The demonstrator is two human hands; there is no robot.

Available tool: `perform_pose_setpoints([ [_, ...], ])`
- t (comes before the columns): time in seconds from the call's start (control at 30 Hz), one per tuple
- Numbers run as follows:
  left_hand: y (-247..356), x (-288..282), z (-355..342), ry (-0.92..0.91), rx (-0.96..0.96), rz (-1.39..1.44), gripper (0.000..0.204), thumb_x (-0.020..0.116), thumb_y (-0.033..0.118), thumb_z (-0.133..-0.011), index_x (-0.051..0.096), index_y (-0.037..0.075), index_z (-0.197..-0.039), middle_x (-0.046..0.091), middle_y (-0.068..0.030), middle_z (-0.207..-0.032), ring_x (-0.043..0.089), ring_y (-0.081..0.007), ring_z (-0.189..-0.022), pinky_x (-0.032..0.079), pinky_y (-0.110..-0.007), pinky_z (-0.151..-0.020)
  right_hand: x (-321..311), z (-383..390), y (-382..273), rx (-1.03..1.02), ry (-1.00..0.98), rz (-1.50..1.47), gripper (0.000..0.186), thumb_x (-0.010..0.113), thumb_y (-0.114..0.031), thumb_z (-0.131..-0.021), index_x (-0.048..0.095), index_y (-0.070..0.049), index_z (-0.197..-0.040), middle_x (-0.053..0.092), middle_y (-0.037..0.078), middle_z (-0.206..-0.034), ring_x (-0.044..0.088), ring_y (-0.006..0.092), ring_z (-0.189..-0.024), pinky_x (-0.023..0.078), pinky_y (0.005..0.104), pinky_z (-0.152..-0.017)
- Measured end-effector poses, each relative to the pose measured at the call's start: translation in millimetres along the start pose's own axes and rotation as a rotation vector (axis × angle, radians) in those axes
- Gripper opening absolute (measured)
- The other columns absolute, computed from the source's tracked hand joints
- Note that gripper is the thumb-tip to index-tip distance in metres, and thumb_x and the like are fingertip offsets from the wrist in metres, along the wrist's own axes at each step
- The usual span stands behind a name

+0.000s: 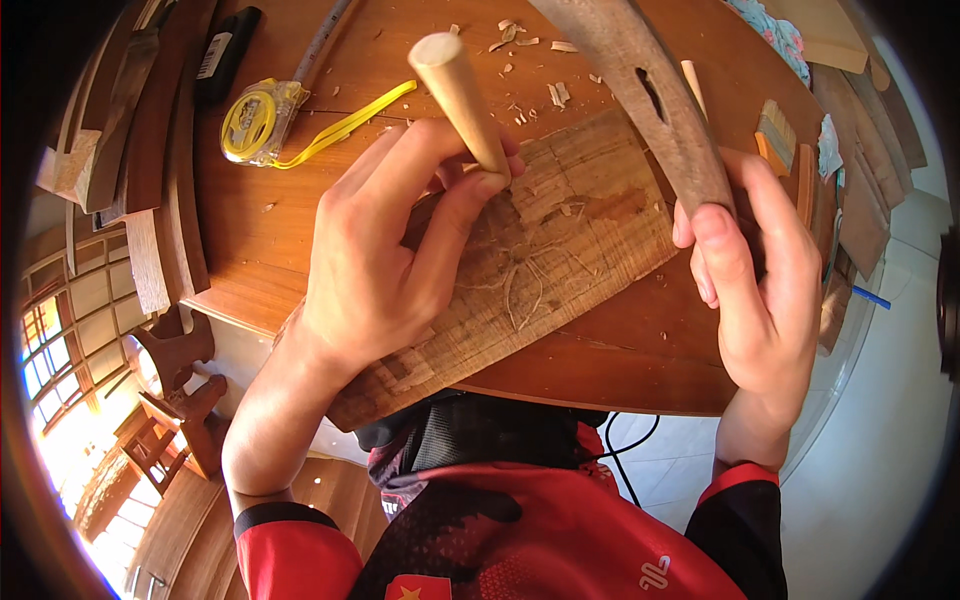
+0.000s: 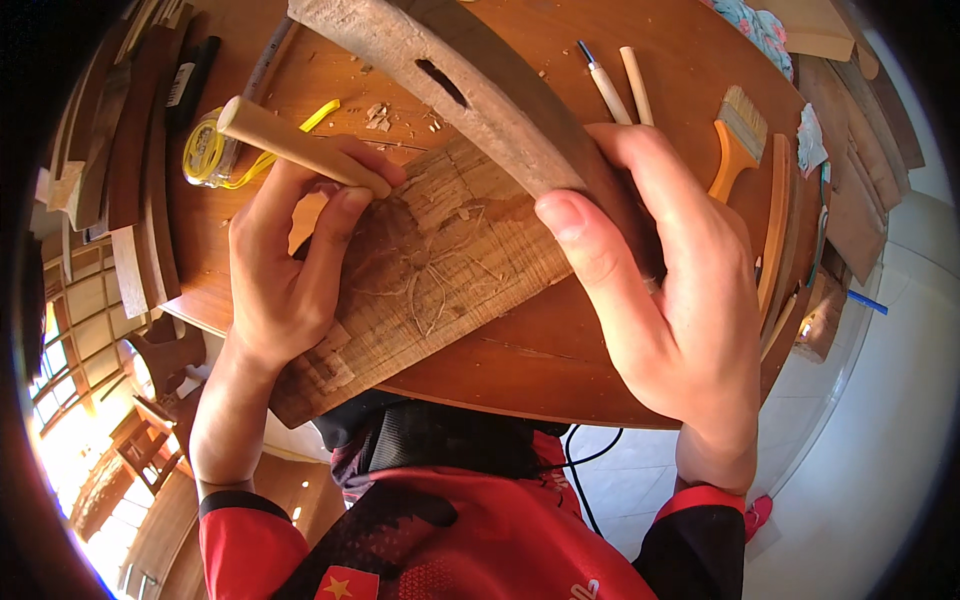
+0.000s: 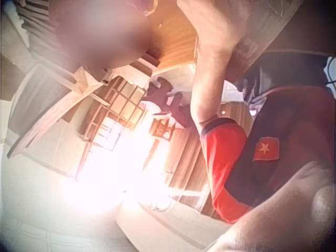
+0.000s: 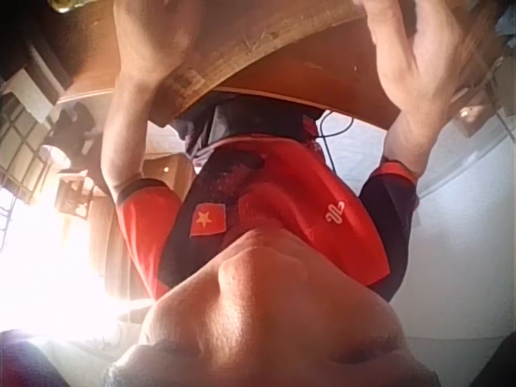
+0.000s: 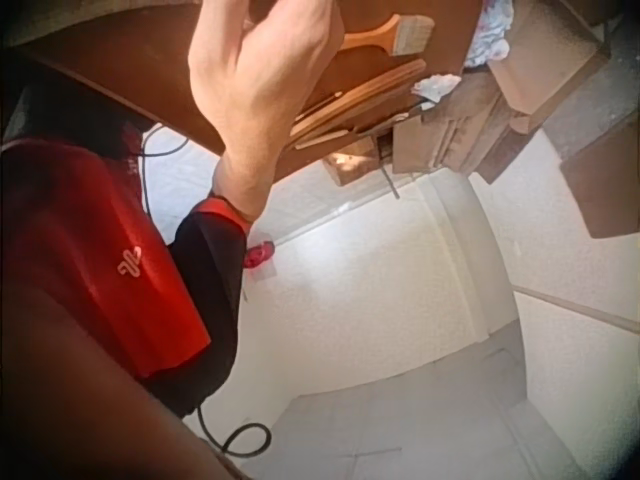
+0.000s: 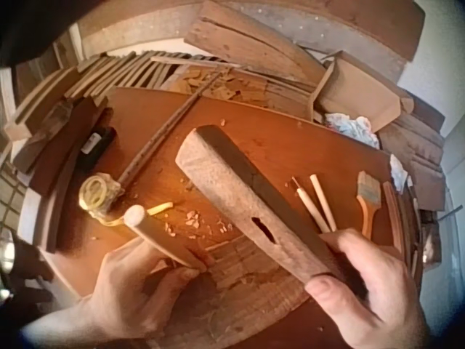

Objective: The person carves a floral design into a rectangular wooden block using a chisel and a wooden mallet. They repeatedly strike the chisel to remove wood shavings and refine the pattern, occasionally rotating the block to access different angles.

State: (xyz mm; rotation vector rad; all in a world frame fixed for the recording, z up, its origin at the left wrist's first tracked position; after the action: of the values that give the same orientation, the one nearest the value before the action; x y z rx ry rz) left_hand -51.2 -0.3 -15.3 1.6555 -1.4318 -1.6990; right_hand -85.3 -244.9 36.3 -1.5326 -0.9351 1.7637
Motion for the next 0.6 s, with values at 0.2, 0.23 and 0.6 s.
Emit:
perform_pose_setpoints([
  [0.2, 1, 1, 0, -0.013, 0.012, -0.023, 0.014, 0.057, -0.003, -0.100, 0.065, -0.003, -0.111, 0.075, -0.0110, -0.104, 0.070, -0.0193, -0.097, 0.053, -0.031, -0.089, 0, -2, 3, -0.002, -0.022, 0.001, 0.042, 0.057, -0.030, -0.106, 0.057, 0.006, -0.127, 0.060, 0.003, -0.086, 0.043, 0.0026, -0.062, 0.034, 0.0194, -0.055],
  [0.23, 1, 1, 1, -0.015, 0.026, -0.039, 0.013, 0.057, -0.003, -0.099, 0.065, -0.003, -0.110, 0.075, -0.0111, -0.104, 0.071, -0.0198, -0.096, 0.053, -0.031, -0.089, 0, -3, 4, -0.005, -0.021, 0.001, 0.042, 0.057, -0.030, -0.106, 0.057, 0.006, -0.127, 0.060, 0.003, -0.086, 0.043, 0.0026, -0.062, 0.034, 0.0194, -0.055],
  [0.6, 5, 0, -3, -0.040, 0.262, -0.272, 0.014, 0.066, -0.006, -0.090, 0.068, 0.000, -0.102, 0.074, -0.0111, -0.100, 0.070, -0.0268, -0.083, 0.054, -0.033, -0.075, -16, 15, -26, -0.136, 0.122, 0.122, 0.053, 0.054, -0.040, -0.105, 0.057, 0.008, -0.125, 0.060, 0.006, -0.089, 0.042, 0.0050, -0.062, 0.034, 0.0210, -0.058],
])
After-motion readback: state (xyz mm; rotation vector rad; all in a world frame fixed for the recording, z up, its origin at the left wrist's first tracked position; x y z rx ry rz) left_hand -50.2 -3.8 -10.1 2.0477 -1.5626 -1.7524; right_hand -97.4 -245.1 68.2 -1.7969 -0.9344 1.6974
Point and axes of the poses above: each hand's wrist, its own z-axis away from the middle knuckle, its own x-axis out of the palm, y = z × x, the point moved 2 cm from there along -z, towards the middle knuckle
